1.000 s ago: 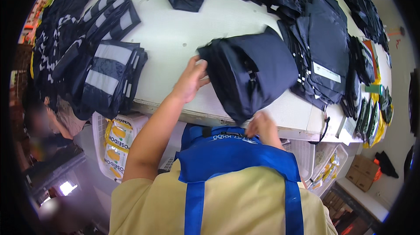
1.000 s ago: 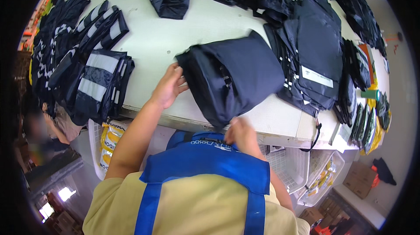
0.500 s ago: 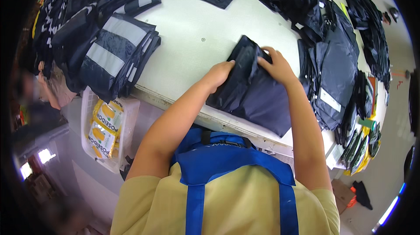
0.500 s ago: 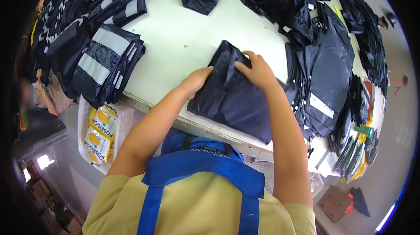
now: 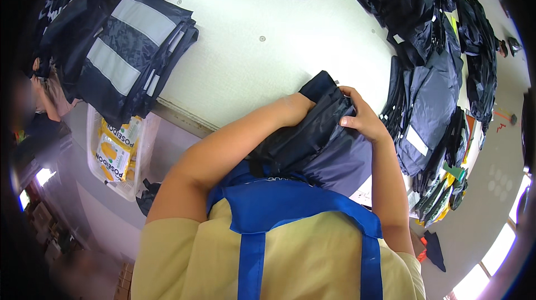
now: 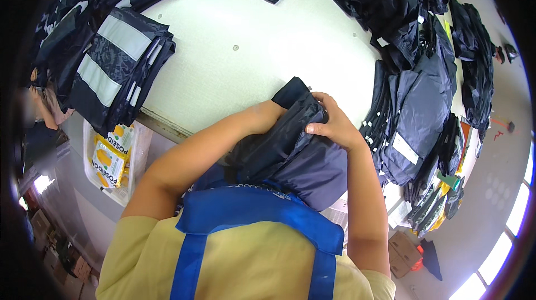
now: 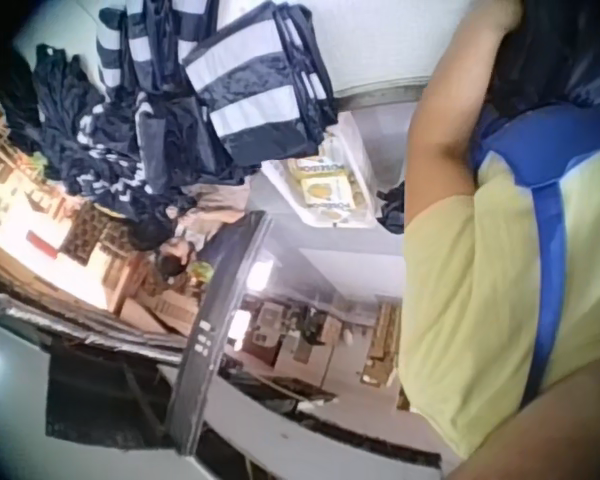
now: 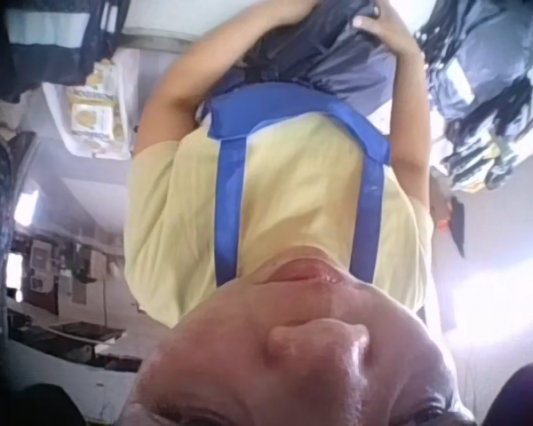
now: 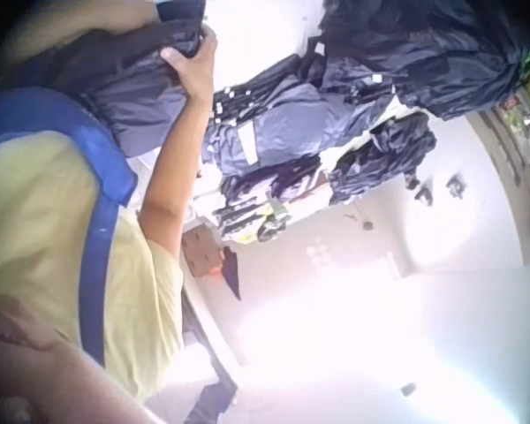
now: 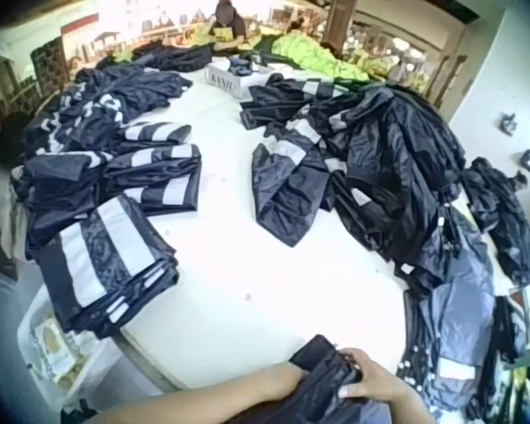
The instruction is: The person folds dark-colored jackets with reflective stripes on a white table. They smooth the fabric, fold the sleeves and body, and place the finished items into a white basket. The process is repeated for several jackets.
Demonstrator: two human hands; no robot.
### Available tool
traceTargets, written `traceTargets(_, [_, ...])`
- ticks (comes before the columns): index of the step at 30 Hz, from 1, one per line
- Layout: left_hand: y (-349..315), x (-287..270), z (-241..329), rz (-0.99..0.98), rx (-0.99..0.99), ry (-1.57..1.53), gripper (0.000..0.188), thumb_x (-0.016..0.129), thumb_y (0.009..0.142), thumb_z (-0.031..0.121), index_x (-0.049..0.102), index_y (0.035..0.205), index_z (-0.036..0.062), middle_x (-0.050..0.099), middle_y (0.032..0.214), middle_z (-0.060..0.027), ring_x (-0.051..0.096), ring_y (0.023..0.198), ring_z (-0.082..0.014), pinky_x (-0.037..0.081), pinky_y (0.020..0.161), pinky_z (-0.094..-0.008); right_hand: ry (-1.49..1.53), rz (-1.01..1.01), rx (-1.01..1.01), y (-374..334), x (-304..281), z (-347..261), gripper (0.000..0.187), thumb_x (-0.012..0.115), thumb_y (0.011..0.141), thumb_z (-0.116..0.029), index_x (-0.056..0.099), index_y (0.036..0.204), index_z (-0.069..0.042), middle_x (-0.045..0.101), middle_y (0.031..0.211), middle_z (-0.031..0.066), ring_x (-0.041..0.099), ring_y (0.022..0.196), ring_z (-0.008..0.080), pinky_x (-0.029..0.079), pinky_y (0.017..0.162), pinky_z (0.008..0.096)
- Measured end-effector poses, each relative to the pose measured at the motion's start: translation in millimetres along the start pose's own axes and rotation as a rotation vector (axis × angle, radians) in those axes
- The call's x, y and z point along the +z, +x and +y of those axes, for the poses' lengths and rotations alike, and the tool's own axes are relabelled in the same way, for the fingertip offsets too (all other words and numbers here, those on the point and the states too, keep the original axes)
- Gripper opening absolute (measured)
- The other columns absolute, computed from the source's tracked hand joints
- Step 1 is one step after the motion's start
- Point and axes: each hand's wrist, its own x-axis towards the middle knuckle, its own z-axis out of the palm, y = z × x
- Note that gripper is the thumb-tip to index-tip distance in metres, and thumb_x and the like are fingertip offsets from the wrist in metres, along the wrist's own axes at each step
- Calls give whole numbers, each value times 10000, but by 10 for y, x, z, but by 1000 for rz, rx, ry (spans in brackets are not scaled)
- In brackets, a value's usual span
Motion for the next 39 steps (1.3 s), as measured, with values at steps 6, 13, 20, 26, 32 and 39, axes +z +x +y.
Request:
traceTargets(6, [138,58,47,-130,34,246,287,544,868,207,648,1107,87,646,1078,-202,612,1015,-368,482,863,-423,-16,-25,7,45,-30,-59,966,803,504,-569,508,1246,-25,544,1161,89,495,1135,215,326,1020,309])
traceTargets(13, [-24,-48,180,-169,165,451,306,559,822,162,603,1097,36,664,988,-198,631,956,-368,505,797,-429,33,-22,62,-119,-40,-173,685,805,584,-323,543,1141,-23,584,1012,86,535,992,198,381,947,295])
traceTargets(20, [-1,72,68,-86,238,719,249,566,804,165,618,1013,40,656,933,-162,651,882,-321,526,766,-408,-4,21,66,-202,-24,-176,696,804,589,-322,544,1158,-16,584,1046,101,531,1037,213,368,969,300])
traceTargets(26, [-246,223,-175,415,268,303,199,613,772,103,603,969,81,642,854,-135,636,785,-301,501,687,-393,55,4,-39,-204,-112,7,718,753,687,-421,529,1255,-43,554,1196,138,490,1178,250,322,1042,336])
traceTargets(32, [-328,192,-68,548,143,-193,172,654,772,87,575,921,57,581,682,-129,557,612,-255,444,588,-337,-80,53,-88,-182,23,-88,404,685,822,-263,599,1176,-89,538,1156,114,514,1122,248,362,1009,332])
traceTargets(39, [-224,32,230,906,361,171,143,656,783,140,587,892,77,626,681,-111,620,608,-292,472,551,-381,-656,220,-31,-181,393,-322,366,688,814,-299,618,1125,-121,510,1168,136,553,1070,317,469,883,404])
